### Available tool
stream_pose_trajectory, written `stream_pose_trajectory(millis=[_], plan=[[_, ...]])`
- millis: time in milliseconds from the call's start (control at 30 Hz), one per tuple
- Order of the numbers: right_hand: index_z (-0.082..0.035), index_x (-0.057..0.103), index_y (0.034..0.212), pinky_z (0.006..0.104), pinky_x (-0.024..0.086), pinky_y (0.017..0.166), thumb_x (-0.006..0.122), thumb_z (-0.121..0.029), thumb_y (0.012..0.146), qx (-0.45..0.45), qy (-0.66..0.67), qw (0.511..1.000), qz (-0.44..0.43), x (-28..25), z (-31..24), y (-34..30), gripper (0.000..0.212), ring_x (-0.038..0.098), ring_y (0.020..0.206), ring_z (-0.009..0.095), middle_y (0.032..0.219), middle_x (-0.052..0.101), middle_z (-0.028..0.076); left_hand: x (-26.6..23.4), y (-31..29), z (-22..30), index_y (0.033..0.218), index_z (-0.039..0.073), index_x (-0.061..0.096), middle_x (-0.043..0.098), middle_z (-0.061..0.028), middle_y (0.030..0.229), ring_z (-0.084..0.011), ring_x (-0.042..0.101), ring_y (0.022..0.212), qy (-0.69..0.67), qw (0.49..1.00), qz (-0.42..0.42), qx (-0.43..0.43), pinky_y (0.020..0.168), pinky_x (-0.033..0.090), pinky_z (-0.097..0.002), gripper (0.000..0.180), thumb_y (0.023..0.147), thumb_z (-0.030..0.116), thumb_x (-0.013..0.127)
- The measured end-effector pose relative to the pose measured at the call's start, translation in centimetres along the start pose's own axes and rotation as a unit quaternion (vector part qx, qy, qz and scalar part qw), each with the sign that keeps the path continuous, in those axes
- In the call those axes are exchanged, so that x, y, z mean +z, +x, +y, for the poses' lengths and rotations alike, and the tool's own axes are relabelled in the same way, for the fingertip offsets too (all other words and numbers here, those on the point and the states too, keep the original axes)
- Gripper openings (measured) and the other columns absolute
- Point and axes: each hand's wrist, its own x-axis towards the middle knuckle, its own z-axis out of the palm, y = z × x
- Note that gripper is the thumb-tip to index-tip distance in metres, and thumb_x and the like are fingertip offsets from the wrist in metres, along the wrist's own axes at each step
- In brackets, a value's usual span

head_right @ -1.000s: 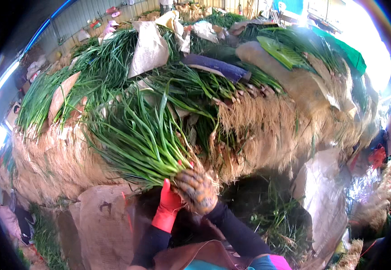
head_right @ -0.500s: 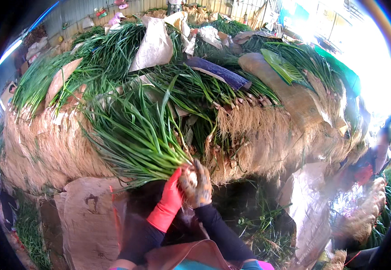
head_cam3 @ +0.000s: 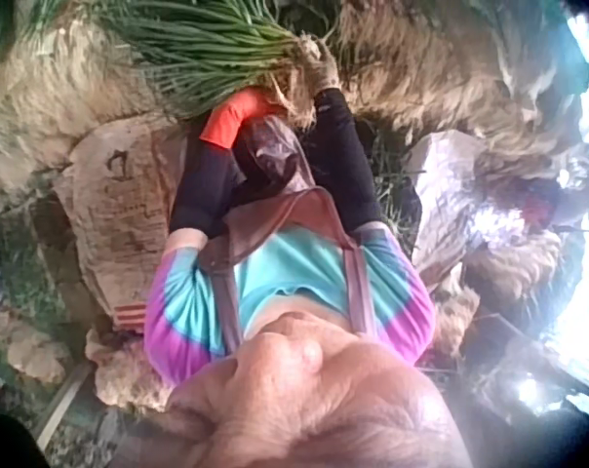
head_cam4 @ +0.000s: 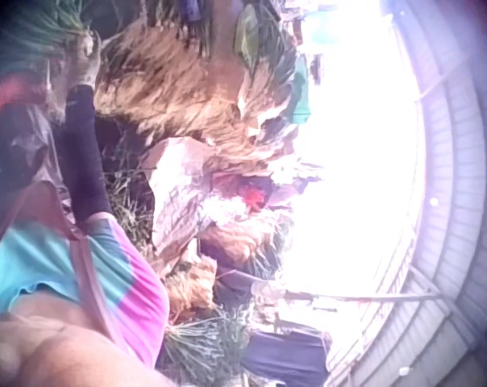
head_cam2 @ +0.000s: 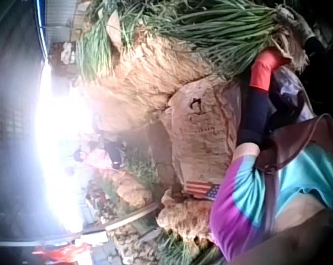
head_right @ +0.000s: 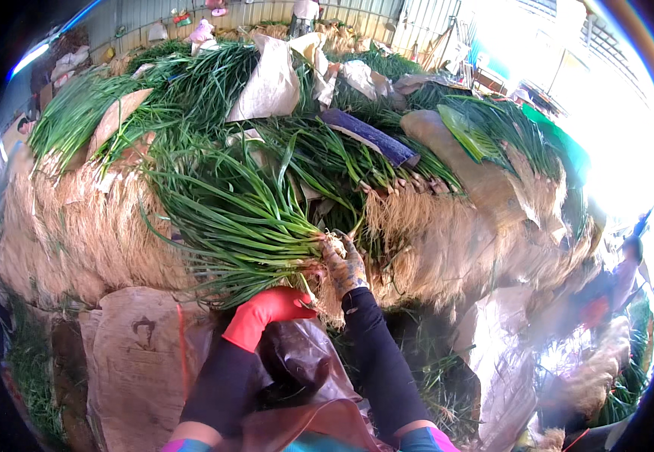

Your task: The person harvests garlic sprouts by hand, pulling them from a large pile, removing dry leaves, and bundling them onto cardboard sheets.

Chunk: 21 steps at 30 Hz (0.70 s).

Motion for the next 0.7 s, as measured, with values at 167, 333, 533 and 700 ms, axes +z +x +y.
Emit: stream_pose_trajectory(millis=[167,333,533,700], plan=[[-0.002,0.044,0.125,0.0205,0.045,0.081,0.061,-0.01,0.087,-0.054,-0.099,0.993,-0.036,2.6,-1.1,-1.3,0.042,0.055,0.095,0.01,0.106,0.057,0.01,2.3,0.4,1.2,0.118,-0.002,0.05,0.061,-0.0085,0.11,-0.0162,0.057,0.101,-0.786,0.564,0.188,0.17,0.083,0.047,-0.0285,0.051,0.092,0.042,0.046],[-0.002,0.047,0.125,0.0331,0.047,0.087,0.062,-0.009,0.083,-0.349,-0.455,0.819,-0.033,12.6,-7.2,-10.3,0.045,0.056,0.105,0.02,0.11,0.058,0.013,-3.4,-3.0,9.0,0.117,-0.001,0.051,0.062,-0.0081,0.106,-0.0165,0.058,0.097,-0.837,0.381,0.321,0.225,0.083,0.047,-0.0277,0.042,0.093,0.033,0.043],[0.0,0.041,0.127,0.0402,0.048,0.085,0.069,-0.029,0.078,-0.28,-0.331,0.892,-0.129,18.2,-8.4,-13.5,0.064,0.055,0.104,0.029,0.126,0.045,0.02,-6.4,-12.5,12.0,0.129,0.0,0.04,0.051,-0.0139,0.124,-0.0232,0.052,0.111,-0.81,0.398,0.316,0.292,0.094,0.041,-0.035,0.047,0.093,0.031,0.04],[0.001,0.047,0.124,0.0434,0.034,0.097,0.07,-0.03,0.074,-0.416,-0.404,0.761,-0.29,26.2,-1.3,-12.8,0.063,0.053,0.107,0.032,0.114,0.058,0.017,-8.2,-23.4,9.0,0.13,-0.002,0.038,0.048,-0.0162,0.127,-0.0275,0.048,0.116,-0.685,0.409,0.485,0.358,0.099,0.038,-0.0404,0.051,0.092,0.032,0.039]])
